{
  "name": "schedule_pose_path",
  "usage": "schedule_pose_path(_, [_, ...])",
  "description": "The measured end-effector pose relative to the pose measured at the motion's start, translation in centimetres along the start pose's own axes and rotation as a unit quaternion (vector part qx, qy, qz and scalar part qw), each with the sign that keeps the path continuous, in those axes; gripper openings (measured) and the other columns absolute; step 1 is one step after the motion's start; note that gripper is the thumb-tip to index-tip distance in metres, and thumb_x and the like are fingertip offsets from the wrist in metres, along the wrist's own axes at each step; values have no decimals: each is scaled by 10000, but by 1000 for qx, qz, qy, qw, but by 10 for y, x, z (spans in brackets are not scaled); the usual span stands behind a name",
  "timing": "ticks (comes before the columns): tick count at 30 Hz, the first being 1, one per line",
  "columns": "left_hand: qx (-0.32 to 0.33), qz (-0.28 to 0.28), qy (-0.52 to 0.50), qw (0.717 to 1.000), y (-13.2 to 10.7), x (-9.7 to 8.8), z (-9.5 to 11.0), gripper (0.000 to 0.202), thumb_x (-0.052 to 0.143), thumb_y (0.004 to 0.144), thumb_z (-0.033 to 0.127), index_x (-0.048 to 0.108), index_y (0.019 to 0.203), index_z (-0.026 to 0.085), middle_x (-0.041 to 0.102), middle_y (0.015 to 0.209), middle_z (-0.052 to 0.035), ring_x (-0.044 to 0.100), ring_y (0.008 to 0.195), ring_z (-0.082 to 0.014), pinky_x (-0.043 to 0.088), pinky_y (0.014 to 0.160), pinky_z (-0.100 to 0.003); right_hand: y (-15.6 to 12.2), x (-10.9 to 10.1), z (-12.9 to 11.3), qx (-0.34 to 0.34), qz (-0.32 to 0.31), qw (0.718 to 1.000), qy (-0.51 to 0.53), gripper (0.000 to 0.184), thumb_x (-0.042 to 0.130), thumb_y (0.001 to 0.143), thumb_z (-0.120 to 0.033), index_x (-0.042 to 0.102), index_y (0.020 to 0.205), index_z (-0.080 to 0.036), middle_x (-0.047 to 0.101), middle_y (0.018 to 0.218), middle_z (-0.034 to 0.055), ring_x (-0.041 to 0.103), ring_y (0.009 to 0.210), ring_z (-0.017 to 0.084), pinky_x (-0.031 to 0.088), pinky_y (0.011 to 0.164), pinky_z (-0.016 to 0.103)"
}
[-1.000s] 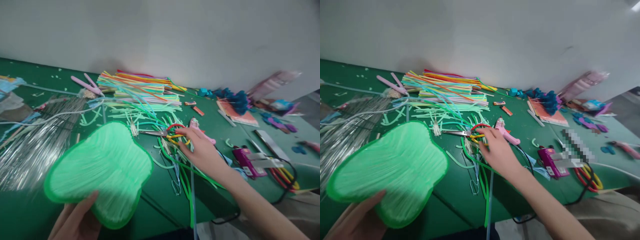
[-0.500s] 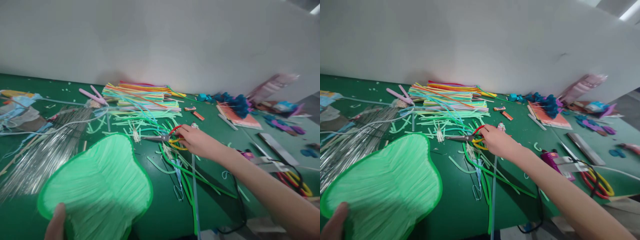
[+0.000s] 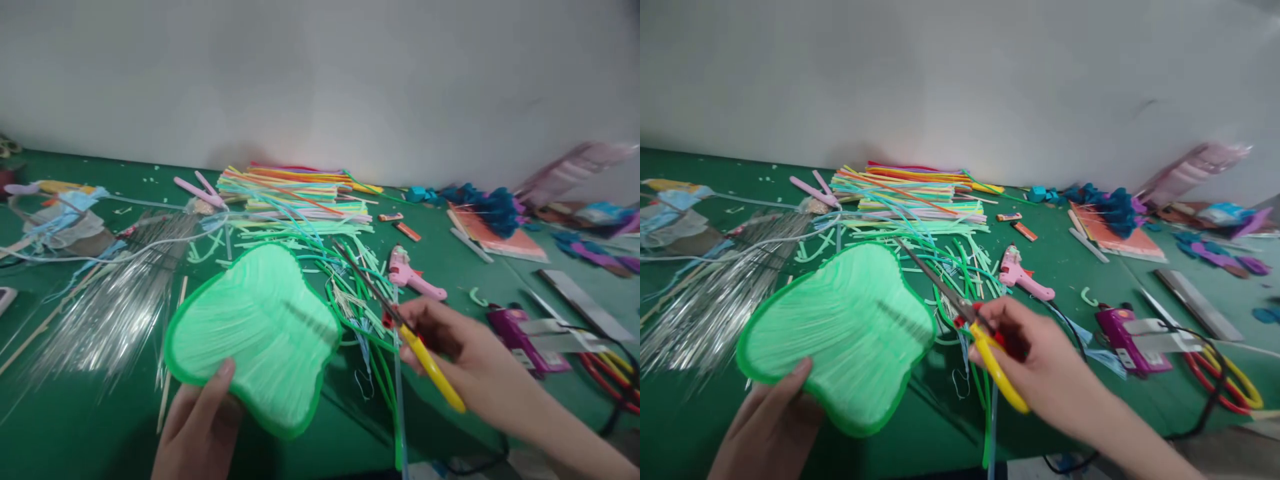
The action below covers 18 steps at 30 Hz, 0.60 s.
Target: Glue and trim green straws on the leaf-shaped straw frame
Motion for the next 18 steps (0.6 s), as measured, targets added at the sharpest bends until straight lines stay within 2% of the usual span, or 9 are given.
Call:
schedule_pose_path(2, [-8, 4, 1, 1000, 8, 5, 9, 562, 611, 880, 80, 593, 1386, 326, 769, 775, 28, 732, 668, -211, 642, 612, -340, -13, 21, -2, 31, -81, 988, 131, 404, 673, 870, -627, 558, 941, -246, 562, 737, -13, 537, 564, 116, 499, 520, 237])
schedule_pose_path(4, [-14, 18, -12, 1000, 17, 11, 17, 569, 550, 902, 21, 596, 1378, 330, 776, 764, 51, 724, 601, -173, 636, 572, -298, -20, 40, -4, 44, -172, 946, 273, 475, 571, 904, -699, 557, 991, -232, 583, 774, -3, 581, 562, 112, 562, 601, 285])
schedule_pose_path(6, [-21, 36, -31, 999, 26, 17, 23, 620, 517, 911, -24, 570, 1412, 337, 812, 870, 51, 757, 644, -170, 648, 586, -280, -20, 53, -7, 36, -207, 897, 389, 552, 556, 865, -768, 554, 980, -228, 598, 782, -8, 606, 547, 109, 597, 692, 339])
schedule_pose_path(8, [-23, 44, -63, 997, 32, 23, 26, 715, 499, 909, -60, 483, 1494, 351, 825, 991, 42, 795, 764, -193, 676, 659, -291, -16, 61, -10, 46, -194, 874, 443, 619, 639, 771, -798, 565, 1013, -232, 650, 856, 16, 673, 637, 140, 600, 762, 353])
schedule_pose_path(10, [-19, 47, -101, 994, 36, 26, 27, 804, 464, 898, -98, 378, 1559, 351, 826, 1013, 33, 804, 840, -211, 691, 719, -300, -10, 67, -14, 36, -188, 856, 480, 615, 731, 722, -751, 574, 1014, -234, 688, 983, 57, 730, 834, 189, 587, 833, 353])
schedule_pose_path(13, [3, 27, -109, 994, 37, 26, 24, 843, 487, 876, -105, 331, 1584, 325, 824, 1040, 0, 803, 874, -232, 701, 721, -294, -1, 76, -17, 19, -184, 837, 515, 572, 807, 706, -673, 594, 1008, -236, 679, 1058, 73, 706, 1055, 237, 538, 980, 417])
schedule_pose_path(16, [11, 6, -102, 995, 34, 25, 21, 876, 598, 837, -69, 346, 1581, 319, 812, 1103, -21, 801, 886, -259, 707, 727, -304, 5, 85, -13, 4, -172, 835, 522, 773, 843, 529, -771, 615, 1033, -231, 656, 1062, 90, 673, 1138, 281, 470, 1074, 442])
schedule_pose_path(18, [-18, 7, -151, 988, 30, 27, 18, 925, 647, 798, -68, 346, 1580, 322, 803, 1138, -39, 800, 886, -273, 705, 757, -318, 7, 89, -8, -19, -176, 840, 512, 872, 827, 429, -836, 614, 1015, -226, 642, 1014, 84, 694, 1062, 286, 507, 1026, 432])
Point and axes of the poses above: each hand's wrist, its own y-axis towards the middle knuckle, its own x-axis out of the palm, z = x × y, the point moved 2 cm from there along y, towards the middle knuckle
